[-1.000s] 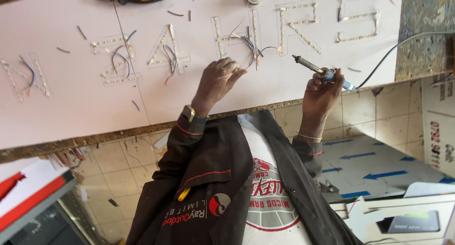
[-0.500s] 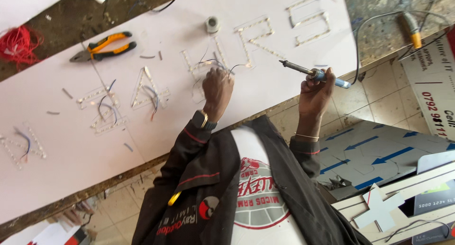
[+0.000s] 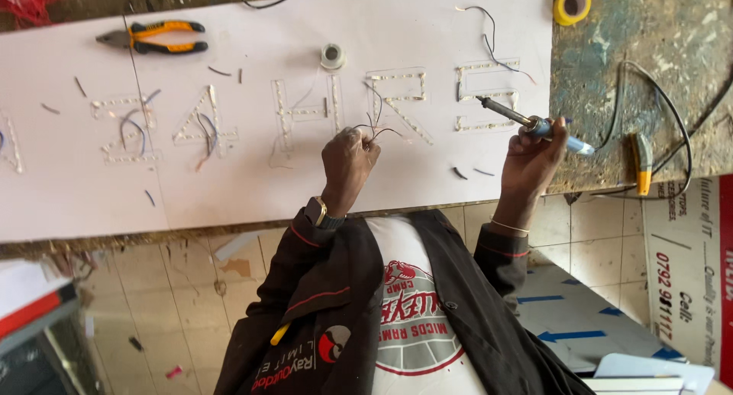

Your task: The person uses a soldering iron to connect wires to LED strips arranged in the shape of letters on a white board. They hold the soldering iron in their right hand and manipulate the wires with their left hand, applying solder to the connections.

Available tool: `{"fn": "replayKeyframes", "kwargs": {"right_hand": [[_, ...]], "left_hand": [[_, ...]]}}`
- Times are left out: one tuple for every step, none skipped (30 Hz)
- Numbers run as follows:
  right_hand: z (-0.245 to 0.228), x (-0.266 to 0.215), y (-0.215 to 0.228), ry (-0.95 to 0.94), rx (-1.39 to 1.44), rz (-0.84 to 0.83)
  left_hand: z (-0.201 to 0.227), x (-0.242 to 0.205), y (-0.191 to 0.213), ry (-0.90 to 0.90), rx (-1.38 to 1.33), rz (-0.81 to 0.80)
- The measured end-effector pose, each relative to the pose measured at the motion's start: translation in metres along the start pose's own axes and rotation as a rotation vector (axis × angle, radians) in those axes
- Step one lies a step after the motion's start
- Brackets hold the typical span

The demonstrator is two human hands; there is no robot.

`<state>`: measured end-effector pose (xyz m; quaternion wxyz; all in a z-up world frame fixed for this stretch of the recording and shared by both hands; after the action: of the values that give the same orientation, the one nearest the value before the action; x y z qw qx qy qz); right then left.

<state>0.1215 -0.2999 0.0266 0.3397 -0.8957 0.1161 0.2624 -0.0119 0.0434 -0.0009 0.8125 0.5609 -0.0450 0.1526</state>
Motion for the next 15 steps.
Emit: {"fn": "replayKeyframes", "kwargs": {"right_hand": [[-0.006,0.01,0.006,-0.027,-0.005,0.002],[-0.014,0.02,0.013,-0.009,-0.077,-0.007],[-0.019,0.028,0.02,0.016,-0.138,-0.011],[-0.022,0.035,0.023,-0.004,-0.133,-0.004],[-0.028,0.039,0.027,-0.02,-0.119,0.01],[-0.034,0.042,0.032,-0.035,-0.105,0.025],[-0.039,0.044,0.035,-0.031,-0.101,0.04],[-0.042,0.045,0.039,-0.044,-0.077,0.057],[-0.047,0.048,0.039,-0.055,-0.059,0.063],[-0.051,0.053,0.043,-0.049,-0.061,0.068],[-0.055,0.054,0.047,-0.036,-0.051,0.032],[-0.059,0.052,0.051,-0.023,-0.042,-0.004],[-0.065,0.05,0.055,-0.014,-0.041,-0.024],[-0.069,0.047,0.059,-0.049,0.021,0.009],[-0.072,0.046,0.06,-0.086,0.088,0.04]], "left_hand": [[0.004,-0.001,-0.008,0.02,0.013,-0.013],[0.007,-0.001,-0.016,0.066,0.019,0.002],[0.008,-0.001,-0.023,0.098,0.026,0.014],[0.008,-0.002,-0.015,0.104,0.04,-0.002],[0.009,0.0,-0.005,0.095,0.118,0.046],[0.011,0.003,0.004,0.084,0.195,0.095],[0.031,0.016,0.022,0.074,0.189,0.084],[0.05,0.027,0.042,0.06,0.174,0.097],[0.07,0.04,0.061,0.053,0.157,0.12],[0.075,0.062,0.043,0.05,0.15,0.118],[0.086,0.079,0.027,-0.103,0.012,0.167],[0.096,0.093,0.014,-0.255,-0.127,0.217],[0.108,0.117,-0.012,-0.258,-0.122,0.238],[0.122,0.142,-0.037,-0.338,-0.123,0.147],[0.133,0.172,-0.06,-0.42,-0.118,0.055]]}}
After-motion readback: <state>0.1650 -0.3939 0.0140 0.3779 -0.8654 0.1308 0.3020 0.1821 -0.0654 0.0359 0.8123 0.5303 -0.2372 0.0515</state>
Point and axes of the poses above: each hand's wrist, its own x-axis towards the middle knuckle, its own y-axis out of the back of the hand, z = x × y, the point moved 3 cm from there along x, towards the middle knuckle, and after that the axes turned 12 degrees about -y, right-handed, at the moved point
